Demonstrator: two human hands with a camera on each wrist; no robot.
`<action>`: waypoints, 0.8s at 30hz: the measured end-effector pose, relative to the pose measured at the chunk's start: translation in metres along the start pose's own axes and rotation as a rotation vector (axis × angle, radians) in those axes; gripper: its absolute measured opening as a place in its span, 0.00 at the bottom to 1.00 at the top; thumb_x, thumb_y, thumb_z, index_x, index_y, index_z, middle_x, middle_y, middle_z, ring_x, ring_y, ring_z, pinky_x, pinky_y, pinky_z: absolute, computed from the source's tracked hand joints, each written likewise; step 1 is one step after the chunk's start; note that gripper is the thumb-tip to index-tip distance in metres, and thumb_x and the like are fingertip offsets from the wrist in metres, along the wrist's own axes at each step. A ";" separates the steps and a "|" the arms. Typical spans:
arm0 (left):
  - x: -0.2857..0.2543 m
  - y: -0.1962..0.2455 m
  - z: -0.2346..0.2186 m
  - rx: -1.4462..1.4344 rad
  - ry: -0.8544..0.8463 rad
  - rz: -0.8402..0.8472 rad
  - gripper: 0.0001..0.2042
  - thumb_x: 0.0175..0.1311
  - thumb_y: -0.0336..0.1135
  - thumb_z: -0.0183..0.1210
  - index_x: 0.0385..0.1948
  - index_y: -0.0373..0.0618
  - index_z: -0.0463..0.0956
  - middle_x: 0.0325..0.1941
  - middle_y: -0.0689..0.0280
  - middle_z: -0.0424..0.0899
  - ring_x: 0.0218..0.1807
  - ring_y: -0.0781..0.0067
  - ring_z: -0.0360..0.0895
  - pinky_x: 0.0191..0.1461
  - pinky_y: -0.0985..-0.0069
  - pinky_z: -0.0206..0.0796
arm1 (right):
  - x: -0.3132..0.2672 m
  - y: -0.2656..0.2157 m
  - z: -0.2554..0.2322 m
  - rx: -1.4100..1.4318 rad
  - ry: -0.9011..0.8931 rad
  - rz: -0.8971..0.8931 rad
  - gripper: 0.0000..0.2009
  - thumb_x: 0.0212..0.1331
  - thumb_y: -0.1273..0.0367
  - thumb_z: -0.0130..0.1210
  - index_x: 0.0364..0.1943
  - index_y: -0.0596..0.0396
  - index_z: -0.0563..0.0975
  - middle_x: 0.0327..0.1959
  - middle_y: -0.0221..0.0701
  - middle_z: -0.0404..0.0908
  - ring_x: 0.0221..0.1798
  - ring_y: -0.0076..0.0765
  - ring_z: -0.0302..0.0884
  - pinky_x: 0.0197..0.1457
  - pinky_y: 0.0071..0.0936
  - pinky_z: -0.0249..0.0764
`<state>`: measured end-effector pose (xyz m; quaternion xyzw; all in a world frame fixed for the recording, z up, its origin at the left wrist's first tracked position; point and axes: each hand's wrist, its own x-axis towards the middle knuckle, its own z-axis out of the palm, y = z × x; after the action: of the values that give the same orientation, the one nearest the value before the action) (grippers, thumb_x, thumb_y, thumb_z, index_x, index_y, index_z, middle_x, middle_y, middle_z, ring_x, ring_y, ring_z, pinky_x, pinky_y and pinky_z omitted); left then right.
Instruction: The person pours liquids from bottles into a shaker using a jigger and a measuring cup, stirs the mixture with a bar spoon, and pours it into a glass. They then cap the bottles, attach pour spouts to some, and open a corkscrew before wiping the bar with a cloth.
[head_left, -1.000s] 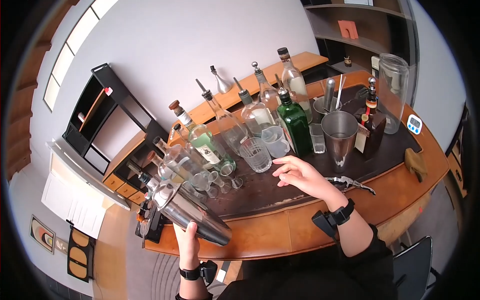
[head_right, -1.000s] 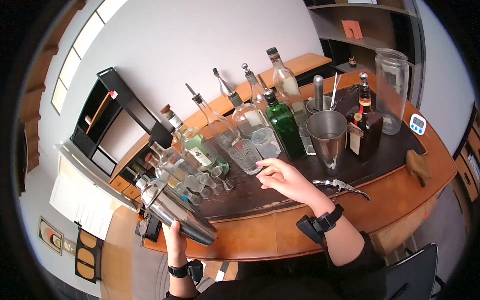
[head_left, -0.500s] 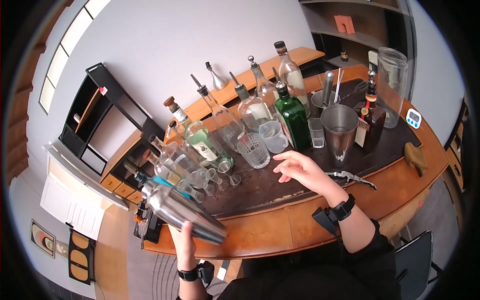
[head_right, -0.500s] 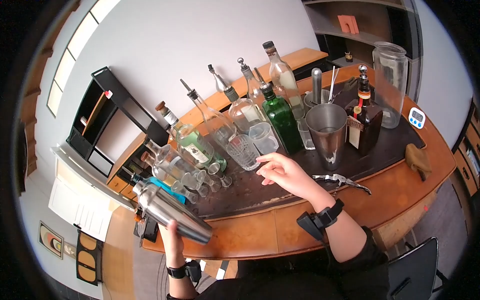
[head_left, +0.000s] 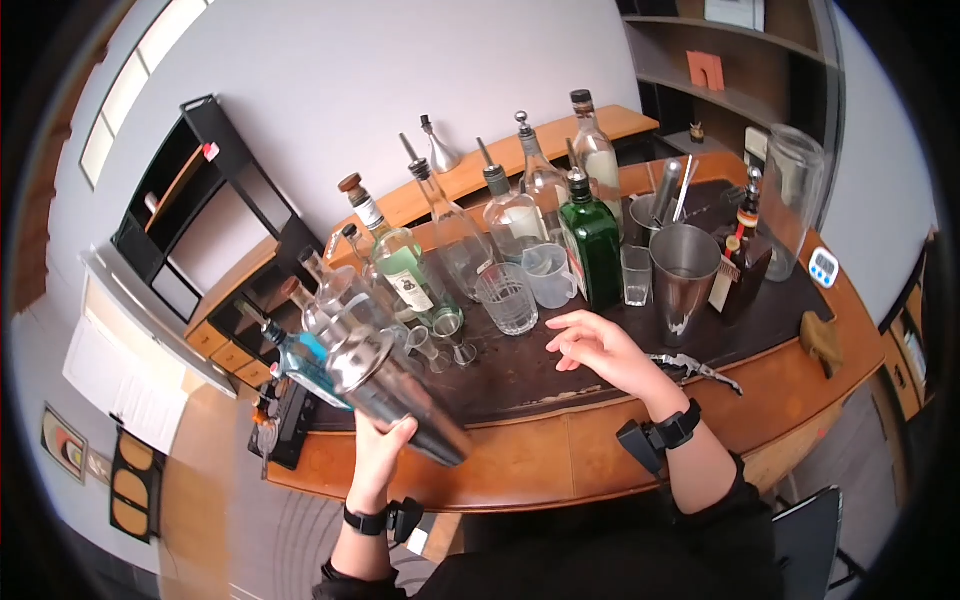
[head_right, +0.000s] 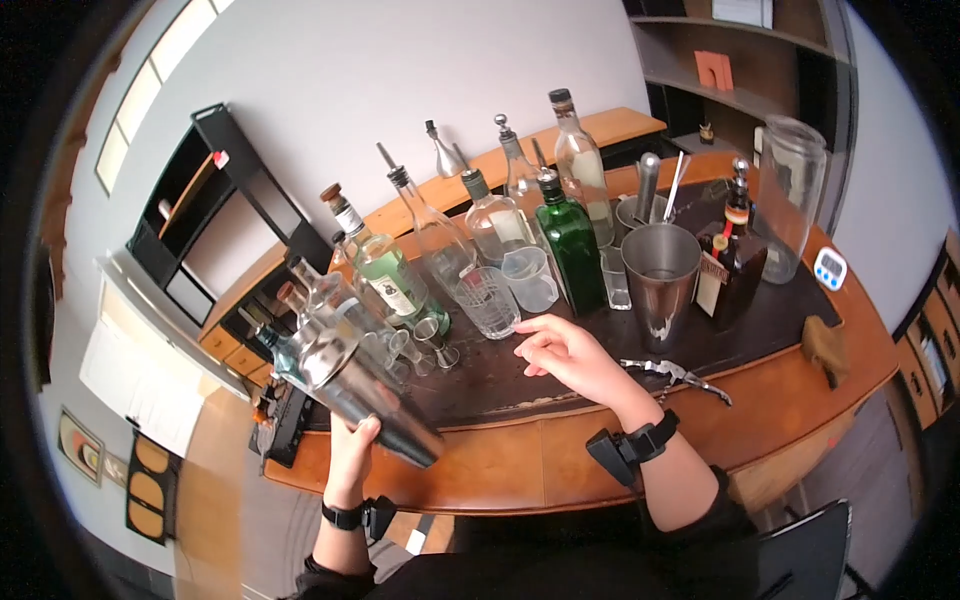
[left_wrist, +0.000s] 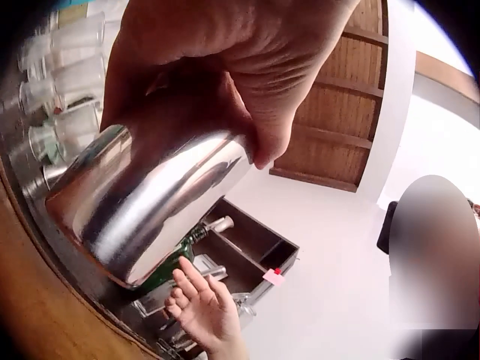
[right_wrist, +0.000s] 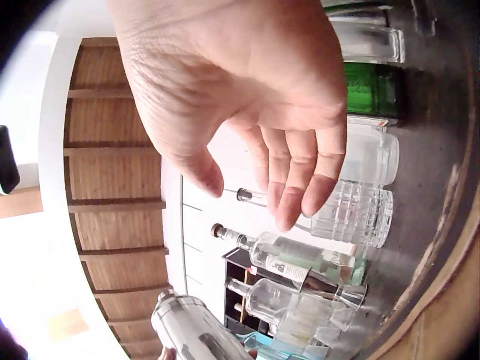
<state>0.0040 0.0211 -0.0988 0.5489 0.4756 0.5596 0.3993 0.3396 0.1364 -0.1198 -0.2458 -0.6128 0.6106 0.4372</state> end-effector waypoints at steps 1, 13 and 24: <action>0.008 0.014 0.017 -0.059 -0.094 0.009 0.36 0.51 0.36 0.71 0.61 0.38 0.59 0.55 0.60 0.75 0.57 0.71 0.73 0.62 0.71 0.66 | 0.000 0.002 0.000 0.003 -0.026 -0.016 0.18 0.68 0.70 0.53 0.60 0.59 0.70 0.43 0.34 0.81 0.42 0.26 0.80 0.49 0.25 0.77; 0.040 0.033 0.080 -0.014 -0.372 0.100 0.50 0.50 0.41 0.73 0.71 0.39 0.46 0.70 0.54 0.61 0.72 0.63 0.58 0.74 0.65 0.51 | 0.009 -0.056 0.089 -0.387 0.053 -0.203 0.52 0.41 0.61 0.76 0.68 0.63 0.51 0.60 0.50 0.71 0.64 0.44 0.72 0.66 0.36 0.68; 0.087 -0.027 -0.012 -0.380 -0.117 0.331 0.17 0.73 0.47 0.48 0.45 0.41 0.74 0.23 0.74 0.68 0.26 0.85 0.65 0.32 0.85 0.58 | 0.005 -0.099 0.067 -0.305 -0.003 -0.020 0.41 0.43 0.68 0.73 0.62 0.60 0.61 0.56 0.35 0.74 0.60 0.30 0.71 0.63 0.32 0.68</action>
<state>-0.0170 0.1107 -0.1035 0.5658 0.2415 0.6639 0.4252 0.3043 0.0916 -0.0144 -0.3027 -0.7015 0.5063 0.3998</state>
